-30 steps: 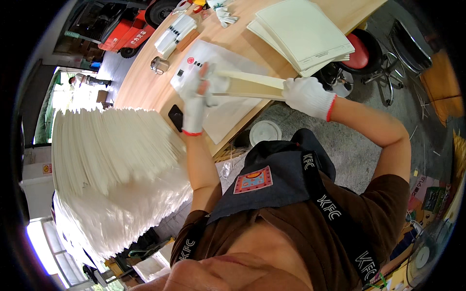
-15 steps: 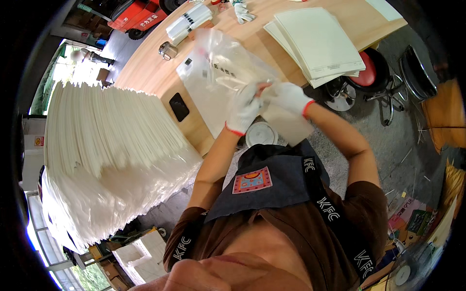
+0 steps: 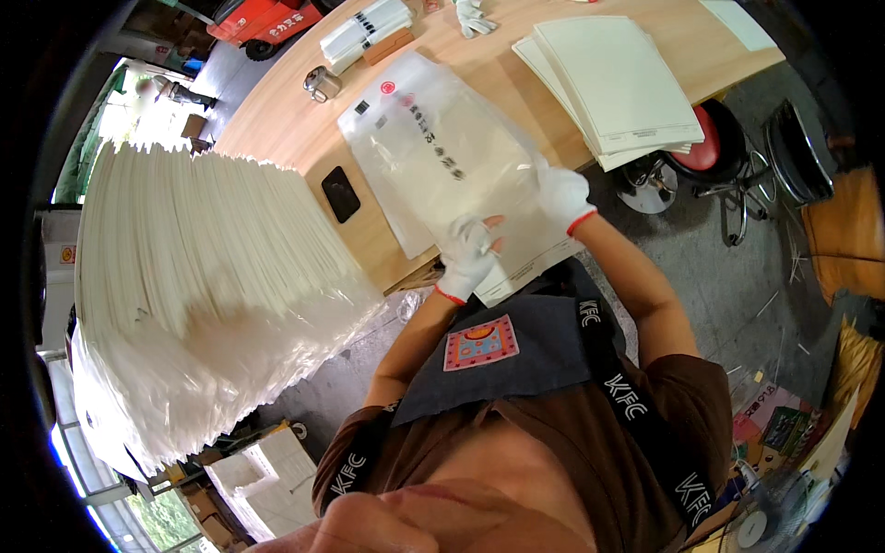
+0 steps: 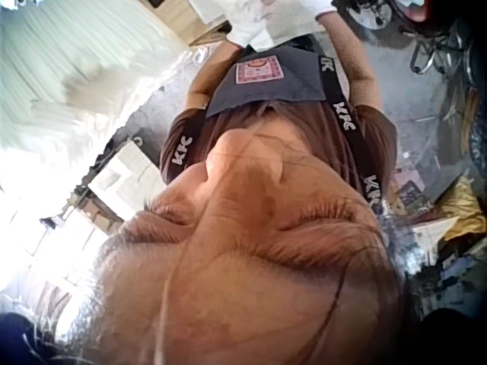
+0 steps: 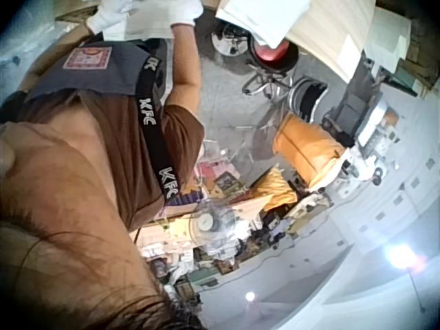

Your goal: The person repeatedly picks up white rectangular sheets from a stack and places them into a clear plastic bag on the table. The person handles the sheets one at a time and continues filling the bag.

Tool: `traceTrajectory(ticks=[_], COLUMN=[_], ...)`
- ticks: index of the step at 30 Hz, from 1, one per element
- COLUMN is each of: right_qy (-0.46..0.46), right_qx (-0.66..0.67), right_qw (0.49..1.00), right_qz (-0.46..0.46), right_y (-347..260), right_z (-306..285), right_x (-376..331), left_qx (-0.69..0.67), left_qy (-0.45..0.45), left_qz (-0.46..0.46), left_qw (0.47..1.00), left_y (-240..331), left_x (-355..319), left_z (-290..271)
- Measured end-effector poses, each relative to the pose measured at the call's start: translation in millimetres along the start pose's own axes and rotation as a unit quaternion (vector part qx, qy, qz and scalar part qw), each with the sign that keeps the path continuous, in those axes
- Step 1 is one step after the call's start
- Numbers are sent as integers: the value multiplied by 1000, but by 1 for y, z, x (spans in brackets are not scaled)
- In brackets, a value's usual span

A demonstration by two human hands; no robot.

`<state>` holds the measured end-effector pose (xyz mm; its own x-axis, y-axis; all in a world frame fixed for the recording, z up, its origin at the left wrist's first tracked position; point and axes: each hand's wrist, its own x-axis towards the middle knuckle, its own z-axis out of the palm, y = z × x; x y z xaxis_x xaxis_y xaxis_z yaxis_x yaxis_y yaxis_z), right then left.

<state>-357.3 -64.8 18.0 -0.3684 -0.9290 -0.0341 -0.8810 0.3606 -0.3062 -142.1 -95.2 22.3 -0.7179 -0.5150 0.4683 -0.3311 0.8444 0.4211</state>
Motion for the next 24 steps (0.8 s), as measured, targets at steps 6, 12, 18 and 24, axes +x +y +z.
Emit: traceTrajectory(ticks=[6, 12, 18, 24], right_qy=[-32, -195, -219, -299], right_qx=[-116, -133, -66, -187], right_qw=[986, 968, 961, 900], right_qz=[-112, -89, -155, -255], right_y=[4, 8, 16, 29], right_z=[0, -26, -28, -37], right_x=[-10, -98, -125, -99], left_qx=[71, -92, -63, 24], left_qy=[107, 103, 44, 25], left_qz=[-345, -266, -267, -221], left_qw=[930, 954, 961, 975], left_y=[-68, 4, 18, -16], left_x=[-69, -144, -158, -193], left_z=[-14, -40, -40, -9])
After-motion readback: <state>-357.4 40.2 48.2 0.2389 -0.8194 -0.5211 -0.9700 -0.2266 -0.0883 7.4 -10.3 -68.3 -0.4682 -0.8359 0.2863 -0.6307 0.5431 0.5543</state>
